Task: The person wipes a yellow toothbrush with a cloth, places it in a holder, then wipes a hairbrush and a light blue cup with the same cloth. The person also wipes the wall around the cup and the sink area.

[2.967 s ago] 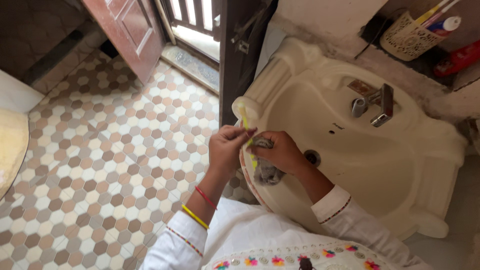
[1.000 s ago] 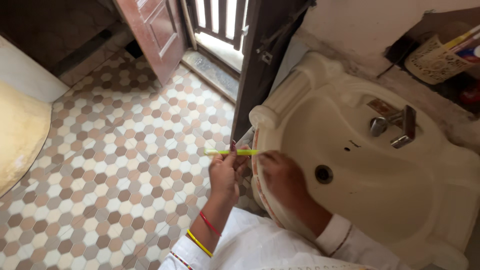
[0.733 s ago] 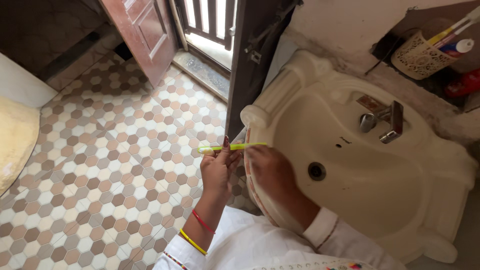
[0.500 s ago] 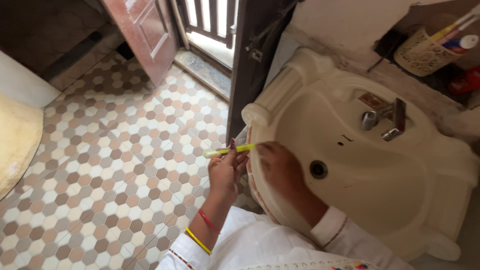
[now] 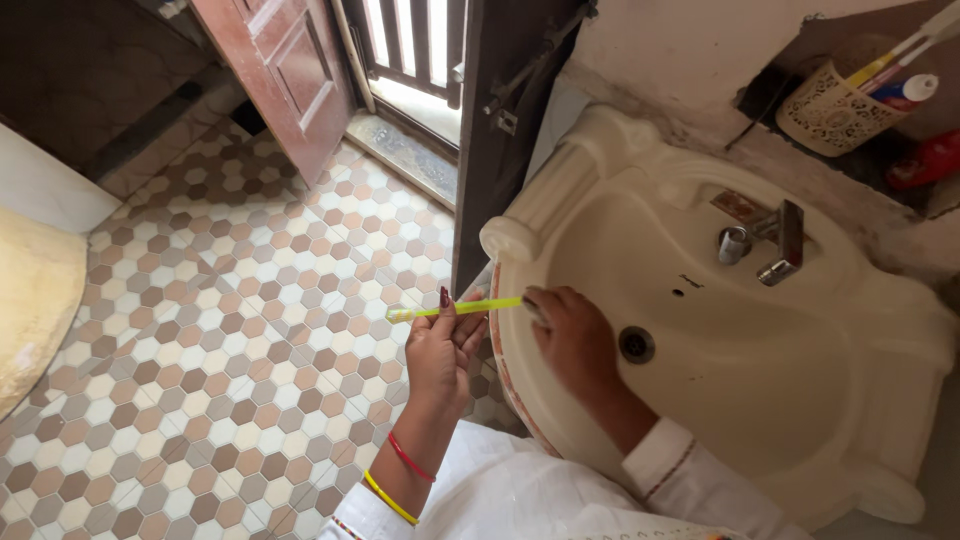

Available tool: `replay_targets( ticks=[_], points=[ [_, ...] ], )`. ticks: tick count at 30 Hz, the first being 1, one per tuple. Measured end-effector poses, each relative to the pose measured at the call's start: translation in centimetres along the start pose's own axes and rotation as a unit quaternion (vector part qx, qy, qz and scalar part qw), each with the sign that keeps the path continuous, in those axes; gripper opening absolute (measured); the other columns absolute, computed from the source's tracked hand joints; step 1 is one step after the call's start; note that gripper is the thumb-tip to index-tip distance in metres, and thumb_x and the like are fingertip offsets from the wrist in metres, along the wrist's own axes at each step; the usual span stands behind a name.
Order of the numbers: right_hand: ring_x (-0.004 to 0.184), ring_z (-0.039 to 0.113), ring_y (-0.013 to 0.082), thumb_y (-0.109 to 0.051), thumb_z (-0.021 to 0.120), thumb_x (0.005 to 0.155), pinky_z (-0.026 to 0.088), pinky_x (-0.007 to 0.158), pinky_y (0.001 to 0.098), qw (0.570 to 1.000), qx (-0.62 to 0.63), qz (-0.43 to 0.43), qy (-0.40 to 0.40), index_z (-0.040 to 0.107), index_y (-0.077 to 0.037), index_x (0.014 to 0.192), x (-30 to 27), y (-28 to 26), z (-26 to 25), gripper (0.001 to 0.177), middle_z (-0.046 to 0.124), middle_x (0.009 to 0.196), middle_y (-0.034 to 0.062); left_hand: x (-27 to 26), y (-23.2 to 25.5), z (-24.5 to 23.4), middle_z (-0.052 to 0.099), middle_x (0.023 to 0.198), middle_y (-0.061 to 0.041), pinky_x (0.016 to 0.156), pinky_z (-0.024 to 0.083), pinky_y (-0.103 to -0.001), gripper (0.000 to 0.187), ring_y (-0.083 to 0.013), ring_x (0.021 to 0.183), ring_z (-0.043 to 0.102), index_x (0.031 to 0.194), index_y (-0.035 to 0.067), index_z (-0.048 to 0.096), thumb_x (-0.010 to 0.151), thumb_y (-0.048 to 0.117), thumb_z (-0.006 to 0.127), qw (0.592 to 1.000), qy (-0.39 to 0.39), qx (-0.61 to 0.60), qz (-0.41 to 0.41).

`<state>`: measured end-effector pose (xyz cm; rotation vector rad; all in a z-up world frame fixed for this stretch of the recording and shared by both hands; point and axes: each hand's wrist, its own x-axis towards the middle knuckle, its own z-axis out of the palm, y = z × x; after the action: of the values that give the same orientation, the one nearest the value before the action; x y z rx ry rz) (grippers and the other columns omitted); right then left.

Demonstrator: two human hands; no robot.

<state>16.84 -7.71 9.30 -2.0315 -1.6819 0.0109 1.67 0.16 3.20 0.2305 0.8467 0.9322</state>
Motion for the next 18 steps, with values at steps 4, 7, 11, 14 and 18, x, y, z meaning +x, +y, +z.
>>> replay_targets(
  ticks=[4,7,11,14,18],
  points=[
    [0.1,0.069,0.0289,-0.002,0.07,0.079,0.055,0.088,0.0418,0.993,-0.009,-0.11,0.044,0.071,-0.007,0.114,0.0,-2.9,1.2,0.035,0.071,0.11,0.0084,1.1,-2.6,-0.7,0.073,0.115,-0.019,0.085,0.062,-0.036,0.021,-0.0239,0.097,0.073,0.111,0.004,0.053,0.103,0.021,0.06,0.999,-0.03,-0.025,-0.007],
    [0.093,0.068,0.0295,-0.006,0.074,0.081,0.053,0.08,0.0416,0.994,0.033,-0.104,-0.006,0.071,-0.003,0.115,-0.3,-3.4,1.4,0.034,0.072,0.111,0.0101,1.8,-3.8,-1.2,0.07,0.114,-0.019,0.08,0.057,-0.035,0.022,-0.0238,0.096,0.069,0.117,0.003,0.055,0.108,0.022,0.064,0.998,-0.049,-0.028,0.011],
    [0.1,0.068,0.0305,0.001,0.068,0.078,0.054,0.088,0.0423,0.995,0.009,-0.088,0.035,0.073,-0.004,0.114,-0.4,-1.2,1.3,0.036,0.071,0.115,0.0095,1.3,-1.5,-0.9,0.071,0.118,-0.024,0.086,0.06,-0.038,0.022,-0.0286,0.101,0.073,0.11,0.003,0.051,0.103,0.021,0.061,0.999,-0.032,-0.03,0.006],
    [0.099,0.068,0.0317,-0.002,0.07,0.075,0.055,0.086,0.042,0.998,0.011,-0.051,0.046,0.073,-0.005,0.109,0.4,-0.2,1.1,0.034,0.071,0.113,0.0103,0.6,-0.1,0.0,0.072,0.119,-0.021,0.089,0.062,-0.039,0.018,-0.0273,0.102,0.074,0.11,0.006,0.054,0.099,0.02,0.058,0.999,-0.035,-0.033,-0.011],
    [0.099,0.068,0.0309,-0.002,0.07,0.076,0.055,0.086,0.0416,0.996,0.027,-0.075,0.051,0.073,-0.006,0.111,0.2,-2.2,1.9,0.035,0.071,0.114,0.0085,1.9,-1.8,-0.9,0.073,0.119,-0.02,0.093,0.062,-0.04,0.016,-0.028,0.104,0.076,0.108,0.004,0.055,0.098,0.017,0.057,0.997,-0.061,-0.043,-0.025]
  ],
)
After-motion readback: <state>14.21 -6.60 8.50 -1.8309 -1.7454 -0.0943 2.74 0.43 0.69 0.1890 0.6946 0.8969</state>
